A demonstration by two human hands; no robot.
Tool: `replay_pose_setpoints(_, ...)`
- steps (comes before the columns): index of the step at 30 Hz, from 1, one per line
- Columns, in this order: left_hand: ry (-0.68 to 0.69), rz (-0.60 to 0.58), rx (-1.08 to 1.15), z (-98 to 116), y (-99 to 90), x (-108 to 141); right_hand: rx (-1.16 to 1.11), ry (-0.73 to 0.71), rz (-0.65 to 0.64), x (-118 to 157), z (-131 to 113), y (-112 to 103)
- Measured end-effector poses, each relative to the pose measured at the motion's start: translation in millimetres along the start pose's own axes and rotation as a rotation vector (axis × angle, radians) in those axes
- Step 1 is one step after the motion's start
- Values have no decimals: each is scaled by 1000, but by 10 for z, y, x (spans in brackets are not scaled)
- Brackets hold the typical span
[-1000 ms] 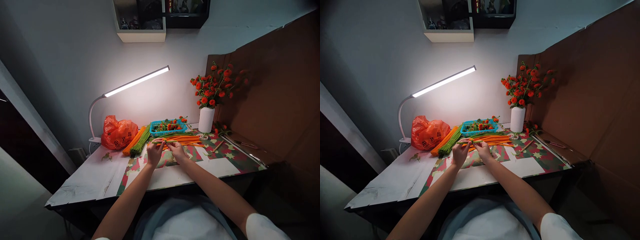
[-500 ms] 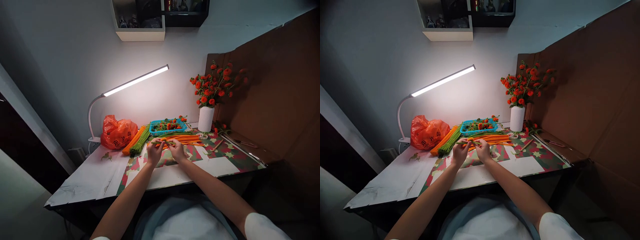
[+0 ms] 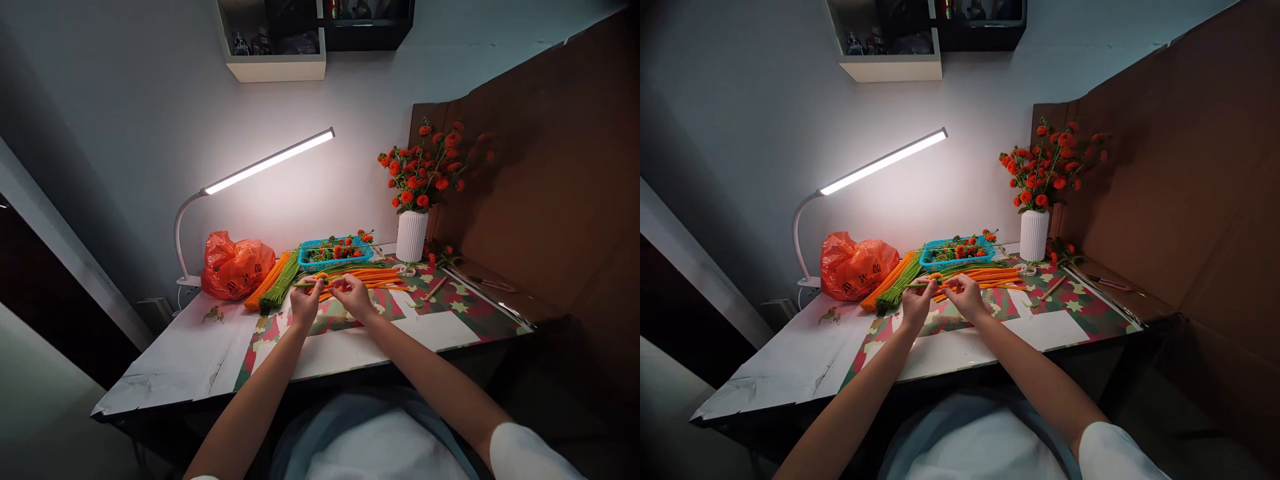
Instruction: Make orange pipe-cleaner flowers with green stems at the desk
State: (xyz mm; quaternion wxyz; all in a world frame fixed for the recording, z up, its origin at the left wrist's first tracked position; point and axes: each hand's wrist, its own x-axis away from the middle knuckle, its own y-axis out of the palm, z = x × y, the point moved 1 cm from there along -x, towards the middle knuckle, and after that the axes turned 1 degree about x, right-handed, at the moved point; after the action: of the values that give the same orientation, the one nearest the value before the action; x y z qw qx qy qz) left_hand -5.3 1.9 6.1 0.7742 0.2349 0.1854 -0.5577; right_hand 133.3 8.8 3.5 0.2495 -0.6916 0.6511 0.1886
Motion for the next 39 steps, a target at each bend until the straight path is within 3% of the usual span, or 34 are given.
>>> replay_pose_setpoints(3, -203, -7, 159, -73, 11, -18, 275, -293, 50, 40, -24, 3)
replay_pose_setpoints(5, -249, -34, 201, -82, 17, -15, 403, -379, 57, 46, -13, 0)
replay_pose_setpoints(11, -309, -61, 210, -77, 41, 9, 713, -429, 29, 16, 9, 5)
replay_pose_setpoints(14, -282, -43, 164, -74, 52, 13, 661, -364, 23, 1, 10, 56)
replay_pose_setpoints(17, -37, 4, -27, -10, 50, 25, 291, -153, 88, -25, 42, 124)
replay_pose_setpoints(19, 202, -2, -183, 71, 44, 43, -86, 125, 72, -41, 74, 146)
replay_pose_setpoints(22, 461, -103, -306, 188, 33, 73, -596, 603, -161, -36, 81, 124)
replay_pose_setpoints(25, 556, -190, -330, 237, 14, 80, -855, 812, -354, -21, 38, 49)
replay_pose_setpoints(29, 442, -132, -284, 172, -2, 49, -882, 816, -384, -10, 6, 17)
replay_pose_setpoints(32, 238, -68, -177, 72, 7, 21, -740, 714, -258, -6, -4, 32)
replay_pose_setpoints(36, -60, -66, 75, -19, 40, 15, -473, 513, -131, 3, -26, 52)
replay_pose_setpoints(39, -167, -92, 163, -17, 59, 29, -353, 445, -93, 10, -37, 71)
